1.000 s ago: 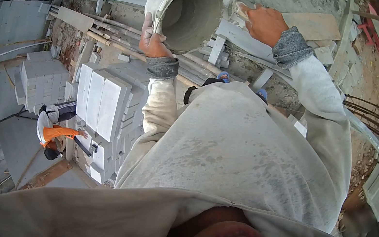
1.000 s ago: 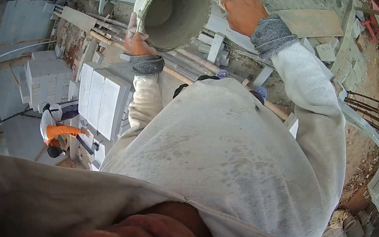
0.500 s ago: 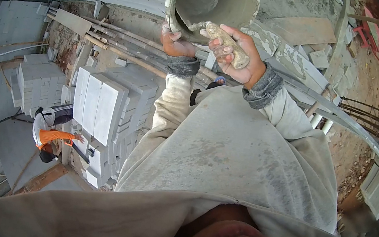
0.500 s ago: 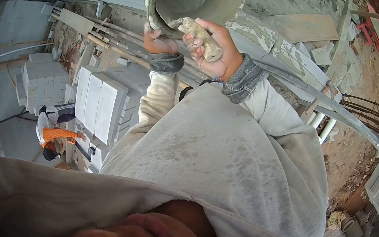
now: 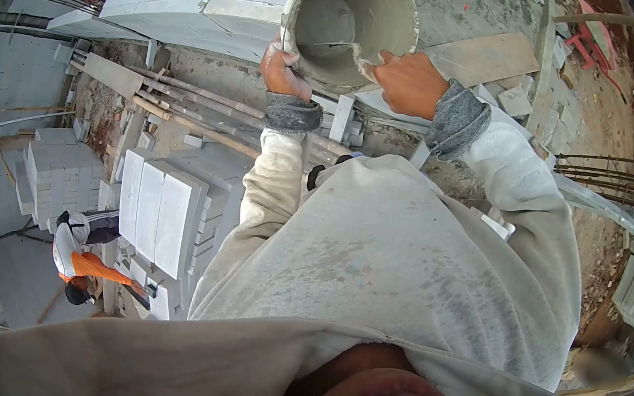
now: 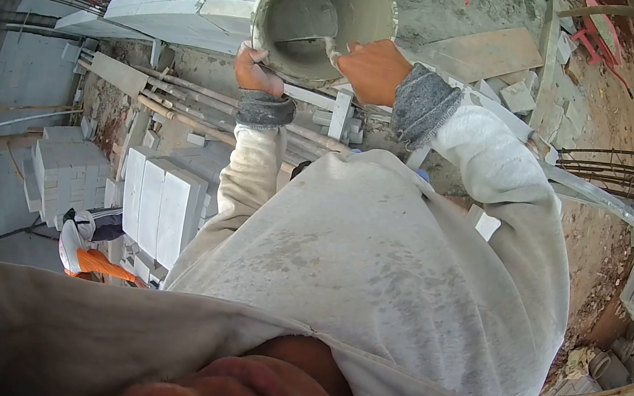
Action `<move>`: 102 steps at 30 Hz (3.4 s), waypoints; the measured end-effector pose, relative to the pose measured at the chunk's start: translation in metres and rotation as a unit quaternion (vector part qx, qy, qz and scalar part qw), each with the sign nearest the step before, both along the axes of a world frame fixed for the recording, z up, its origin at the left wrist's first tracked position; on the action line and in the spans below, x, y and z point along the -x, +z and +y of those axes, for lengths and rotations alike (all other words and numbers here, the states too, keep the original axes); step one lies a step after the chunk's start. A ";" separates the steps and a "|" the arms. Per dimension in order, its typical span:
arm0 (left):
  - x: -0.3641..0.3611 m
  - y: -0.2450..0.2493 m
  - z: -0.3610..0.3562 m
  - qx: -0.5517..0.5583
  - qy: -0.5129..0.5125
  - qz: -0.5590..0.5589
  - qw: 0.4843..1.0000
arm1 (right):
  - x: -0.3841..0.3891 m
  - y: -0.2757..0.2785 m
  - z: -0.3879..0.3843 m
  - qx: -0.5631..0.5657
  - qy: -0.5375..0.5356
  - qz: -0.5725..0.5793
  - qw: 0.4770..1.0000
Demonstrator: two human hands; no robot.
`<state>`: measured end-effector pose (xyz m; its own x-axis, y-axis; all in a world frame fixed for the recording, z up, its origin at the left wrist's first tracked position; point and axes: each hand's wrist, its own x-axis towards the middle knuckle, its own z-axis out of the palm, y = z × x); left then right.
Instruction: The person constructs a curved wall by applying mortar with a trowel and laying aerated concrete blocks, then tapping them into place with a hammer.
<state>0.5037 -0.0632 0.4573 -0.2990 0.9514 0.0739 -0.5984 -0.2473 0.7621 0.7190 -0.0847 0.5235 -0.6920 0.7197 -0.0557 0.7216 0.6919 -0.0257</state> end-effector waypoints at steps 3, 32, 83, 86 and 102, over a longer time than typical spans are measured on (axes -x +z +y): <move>0.004 0.015 0.005 0.015 -0.009 0.006 1.000 | -0.018 0.018 0.006 -0.060 -0.051 0.036 0.996; -0.006 0.054 0.022 -0.095 0.058 0.055 0.992 | 0.008 0.014 0.002 -0.167 -0.100 0.140 0.971; -0.029 0.067 0.009 -0.146 0.140 0.215 0.955 | -0.051 -0.051 0.039 0.672 -0.006 0.603 0.429; -0.026 0.043 -0.001 -0.069 0.187 0.127 0.972 | -0.024 -0.080 0.013 0.715 -0.004 0.639 0.284; 0.246 -0.173 -0.128 0.538 0.360 0.140 0.750 | -0.041 -0.247 -0.081 0.677 -0.230 0.677 0.171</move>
